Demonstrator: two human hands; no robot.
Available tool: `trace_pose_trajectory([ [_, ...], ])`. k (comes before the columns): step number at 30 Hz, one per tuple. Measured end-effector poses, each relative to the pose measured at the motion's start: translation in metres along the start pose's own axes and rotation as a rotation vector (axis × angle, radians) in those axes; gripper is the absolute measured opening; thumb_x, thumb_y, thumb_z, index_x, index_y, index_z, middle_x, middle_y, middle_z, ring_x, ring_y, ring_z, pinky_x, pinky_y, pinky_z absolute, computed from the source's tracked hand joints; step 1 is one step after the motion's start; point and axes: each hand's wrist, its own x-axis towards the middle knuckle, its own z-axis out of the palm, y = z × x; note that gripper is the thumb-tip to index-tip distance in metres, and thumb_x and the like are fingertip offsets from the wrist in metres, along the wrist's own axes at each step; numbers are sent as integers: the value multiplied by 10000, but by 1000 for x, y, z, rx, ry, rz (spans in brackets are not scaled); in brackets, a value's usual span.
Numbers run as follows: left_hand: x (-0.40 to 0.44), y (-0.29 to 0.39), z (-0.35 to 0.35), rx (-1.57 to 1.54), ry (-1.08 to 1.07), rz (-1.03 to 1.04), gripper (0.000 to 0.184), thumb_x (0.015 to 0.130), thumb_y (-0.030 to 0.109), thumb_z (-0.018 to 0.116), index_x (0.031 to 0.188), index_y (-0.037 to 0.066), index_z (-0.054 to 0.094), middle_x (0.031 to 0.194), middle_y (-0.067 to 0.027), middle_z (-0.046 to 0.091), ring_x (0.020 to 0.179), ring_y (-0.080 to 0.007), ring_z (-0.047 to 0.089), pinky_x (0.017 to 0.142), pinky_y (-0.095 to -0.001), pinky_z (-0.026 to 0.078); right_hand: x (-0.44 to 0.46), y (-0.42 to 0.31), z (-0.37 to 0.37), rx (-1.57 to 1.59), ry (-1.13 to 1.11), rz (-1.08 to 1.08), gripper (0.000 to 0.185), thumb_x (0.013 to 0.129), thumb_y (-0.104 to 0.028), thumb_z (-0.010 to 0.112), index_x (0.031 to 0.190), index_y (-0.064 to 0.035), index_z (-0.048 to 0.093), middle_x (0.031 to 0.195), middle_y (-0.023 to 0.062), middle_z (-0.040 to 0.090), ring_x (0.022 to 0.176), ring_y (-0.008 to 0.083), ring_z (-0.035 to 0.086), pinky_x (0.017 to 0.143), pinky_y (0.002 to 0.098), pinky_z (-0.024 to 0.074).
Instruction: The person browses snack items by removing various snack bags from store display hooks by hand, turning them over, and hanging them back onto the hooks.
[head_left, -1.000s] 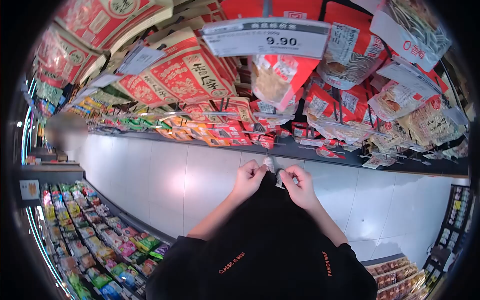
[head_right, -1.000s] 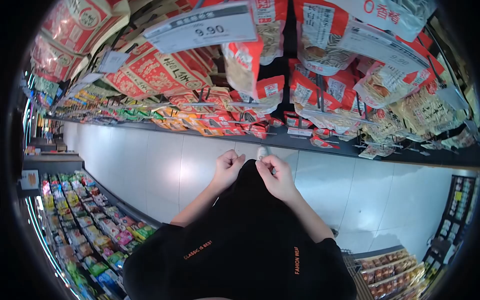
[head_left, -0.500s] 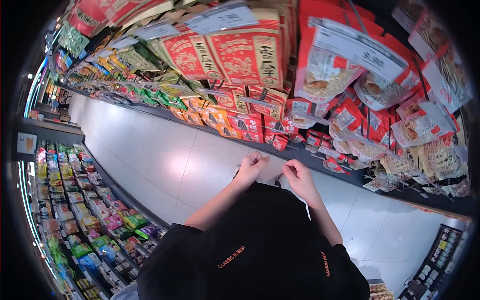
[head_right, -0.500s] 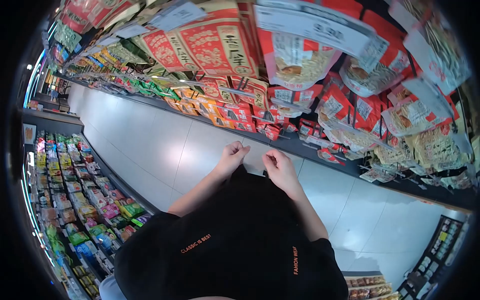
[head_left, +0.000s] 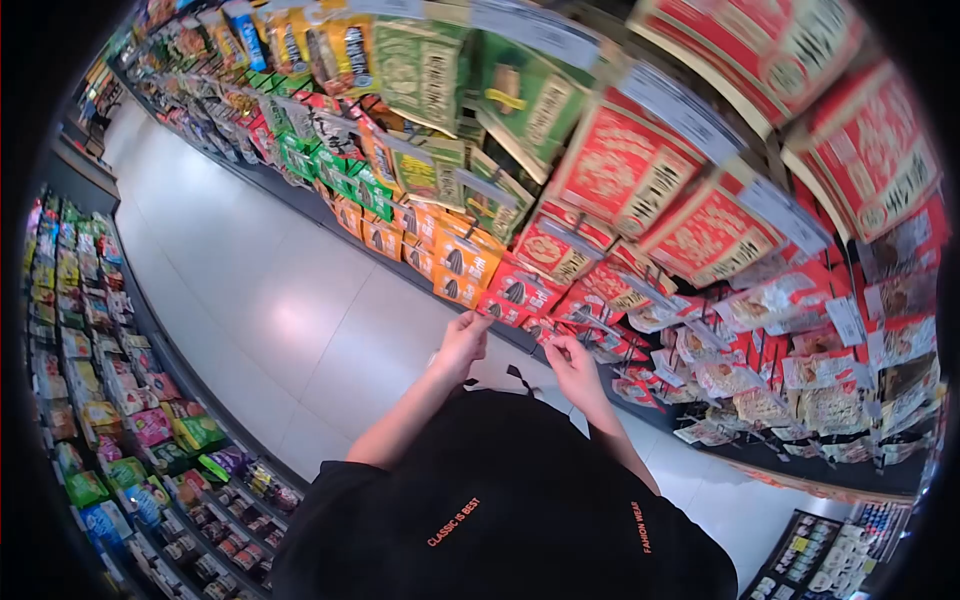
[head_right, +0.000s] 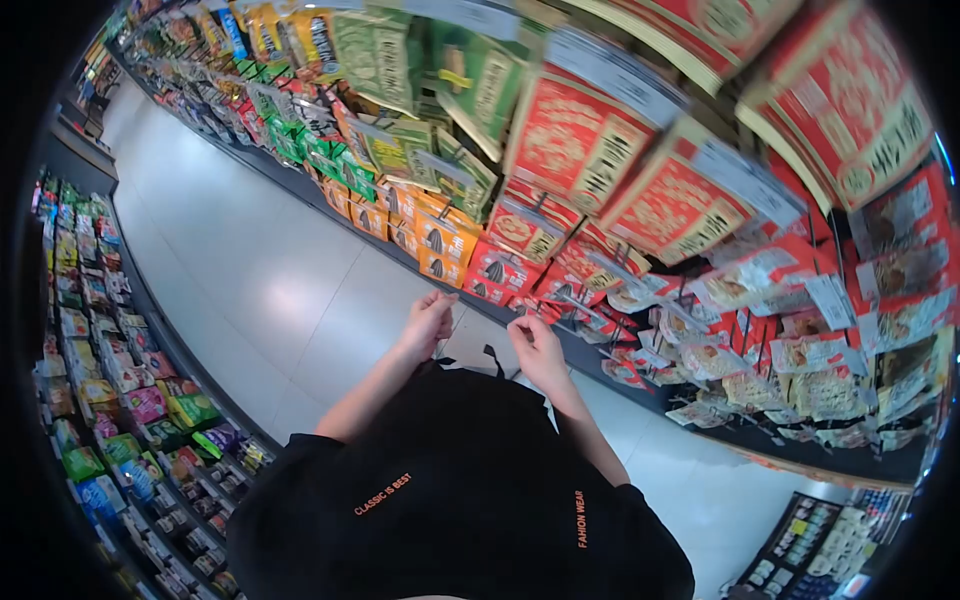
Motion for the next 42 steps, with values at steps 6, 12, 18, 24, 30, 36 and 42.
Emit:
trace_pose_trajectory([
  [6, 12, 66, -86, 37, 102, 158, 148, 870, 187, 557, 782, 108, 469, 618, 18, 495, 475, -80, 441, 446, -213, 351, 73, -38, 70, -417, 252, -363, 331, 871, -156, 568, 1134, 23, 478, 1090, 189, 524, 984, 245, 540, 703, 345, 491],
  [12, 4, 111, -123, 86, 157, 158, 96, 882, 201, 526, 889, 111, 494, 804, -15, 577, 696, -113, 566, 608, -264, 437, 130, -60, 106, -210, 491, -350, 585, 885, -163, 561, 1337, 30, 243, 1212, 212, 355, 1031, 287, 448, 807, 321, 491],
  [18, 38, 133, -120, 95, 85, 428, 278, 885, 183, 534, 1138, 96, 460, 968, -35, 567, 857, -114, 554, 673, -278, 451, 161, -57, 104, -116, 477, -252, 644, 878, -129, 566, 1370, 11, 176, 1135, 175, 424, 837, 193, 489, 659, 260, 507],
  [24, 107, 213, -108, 387, -55, 668, 485, 853, 71, 571, 1286, 71, 352, 1093, -61, 504, 847, -108, 553, 661, -253, 471, 185, -73, 104, 301, 388, -159, 654, 893, -61, 508, 1387, -75, 80, 1115, 165, 499, 588, 136, 569, 473, 228, 496],
  [30, 137, 266, -93, 865, -84, 946, 635, 790, -7, 606, 1343, 51, 299, 1176, -126, 450, 790, -136, 572, 593, -236, 483, 212, -46, 106, 579, 380, 84, 104, 939, -102, 449, 966, -4, 428, 610, 125, 572, 515, 223, 626, 424, 267, 515],
  [36, 144, 292, -78, 1129, -64, 953, 558, 716, -58, 616, 1232, 14, 415, 1166, -173, 421, 841, -214, 567, 710, -283, 484, 207, -37, 110, 690, 443, 52, 204, 941, -193, 482, 873, -16, 406, 578, 128, 571, 486, 219, 612, 411, 279, 501],
  [42, 167, 308, -76, 1377, -48, 802, 484, 714, 63, 680, 1155, 74, 480, 1199, -156, 429, 930, -349, 580, 719, -411, 512, 190, -58, 112, 564, 442, -3, 242, 942, -142, 460, 757, 9, 497, 533, 112, 569, 441, 179, 566, 422, 268, 439],
])
